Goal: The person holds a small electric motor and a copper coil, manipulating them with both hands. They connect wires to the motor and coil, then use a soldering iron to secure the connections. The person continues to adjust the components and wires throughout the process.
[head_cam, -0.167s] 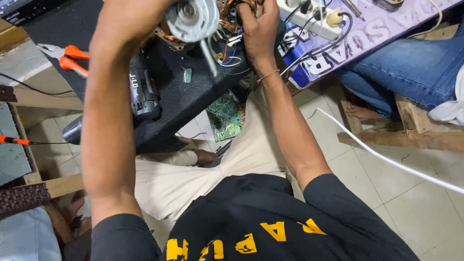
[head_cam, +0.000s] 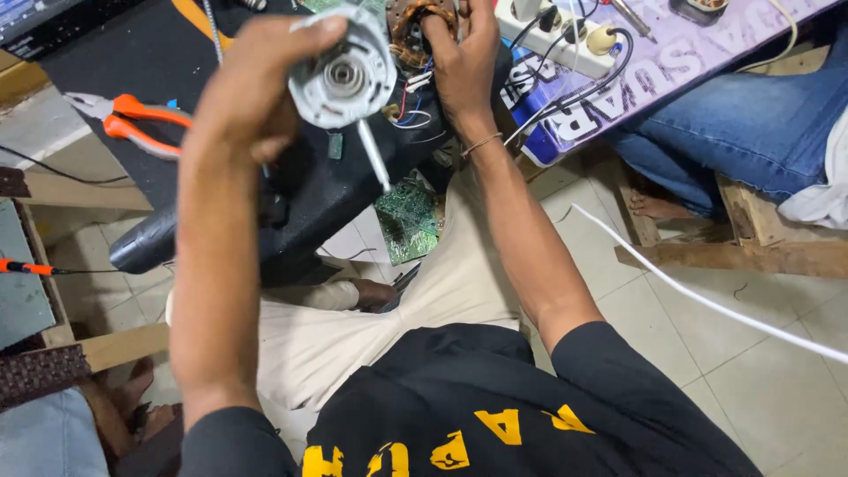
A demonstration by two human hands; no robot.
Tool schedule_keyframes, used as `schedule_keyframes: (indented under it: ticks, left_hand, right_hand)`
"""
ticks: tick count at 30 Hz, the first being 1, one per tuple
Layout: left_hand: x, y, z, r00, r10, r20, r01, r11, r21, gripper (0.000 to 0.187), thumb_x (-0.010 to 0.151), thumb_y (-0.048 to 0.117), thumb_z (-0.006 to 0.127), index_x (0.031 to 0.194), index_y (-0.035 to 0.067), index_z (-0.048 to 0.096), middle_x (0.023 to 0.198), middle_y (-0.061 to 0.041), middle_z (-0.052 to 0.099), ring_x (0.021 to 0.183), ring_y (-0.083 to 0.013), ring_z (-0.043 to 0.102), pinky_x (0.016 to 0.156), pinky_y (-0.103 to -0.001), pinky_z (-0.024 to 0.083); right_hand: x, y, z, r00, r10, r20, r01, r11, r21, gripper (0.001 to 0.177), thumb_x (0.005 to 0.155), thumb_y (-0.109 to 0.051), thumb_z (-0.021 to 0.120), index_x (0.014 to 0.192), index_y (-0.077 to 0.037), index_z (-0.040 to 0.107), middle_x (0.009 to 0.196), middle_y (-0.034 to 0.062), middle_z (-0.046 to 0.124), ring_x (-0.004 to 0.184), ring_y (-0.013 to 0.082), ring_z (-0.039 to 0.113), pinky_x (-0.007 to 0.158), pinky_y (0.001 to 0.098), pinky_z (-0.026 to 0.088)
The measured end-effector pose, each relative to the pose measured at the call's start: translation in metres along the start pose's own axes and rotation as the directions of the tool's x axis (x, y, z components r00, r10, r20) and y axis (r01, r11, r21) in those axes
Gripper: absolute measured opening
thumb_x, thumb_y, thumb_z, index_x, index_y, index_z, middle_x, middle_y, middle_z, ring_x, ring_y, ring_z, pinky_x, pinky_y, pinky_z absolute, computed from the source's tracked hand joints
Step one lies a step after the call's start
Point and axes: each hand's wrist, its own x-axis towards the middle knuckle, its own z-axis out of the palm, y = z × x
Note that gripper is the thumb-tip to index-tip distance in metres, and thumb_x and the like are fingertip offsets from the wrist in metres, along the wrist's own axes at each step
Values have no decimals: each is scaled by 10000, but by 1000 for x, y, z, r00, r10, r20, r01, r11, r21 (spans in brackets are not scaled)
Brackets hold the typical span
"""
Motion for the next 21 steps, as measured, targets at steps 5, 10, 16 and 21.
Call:
schedule_keyframes:
  ticks: [5, 10, 16, 21]
  left_hand:
    - [-42, -39, 32, 982, 152, 114, -39, 748, -663, 312, 983, 228, 701, 1170, -15, 646, 1088, -153, 732, 960, -247, 723, 857, -359, 642]
    - [-58, -65, 61, 995, 80, 61, 12, 506, -862, 401, 1036, 295, 588, 1263, -35, 616, 1289, -315, 661, 1227, -460, 656, 963, -675, 596]
    - [-66, -52, 69, 992, 115, 48, -16, 501, -865, 531, 988, 340, 593, 1358, -37, 538, 1329, -341, 607, 1241, -488, 629, 988, -649, 595]
    - [-72, -71, 55, 946, 318, 61, -109, 489, -866, 413, 1115, 341, 483, 1408, 68, 586, 1444, -151, 619, 1420, -356, 553, 1218, -662, 465]
  right_hand:
    - [-2, 5, -1, 997, -71, -2, 71, 997, -12, 258, 904, -127, 636, 853, -157, 384, 777, -1, 336, 687, 120, 277, 627, 355, 263]
    - [-2, -14, 2, 987, -153, 50, 150, 987, 54, 155, 989, -257, 630, 943, -130, 553, 889, 4, 568, 806, 133, 463, 740, 352, 402]
    - [-2, 6, -2, 990, -143, 19, 143, 990, 15, 281, 976, -243, 645, 828, -155, 421, 746, -23, 350, 683, 122, 235, 646, 352, 266]
    - [-1, 0, 1, 990, -138, 1, 138, 990, 28, 244, 963, -263, 660, 836, -146, 487, 757, -16, 437, 683, 132, 318, 662, 359, 327]
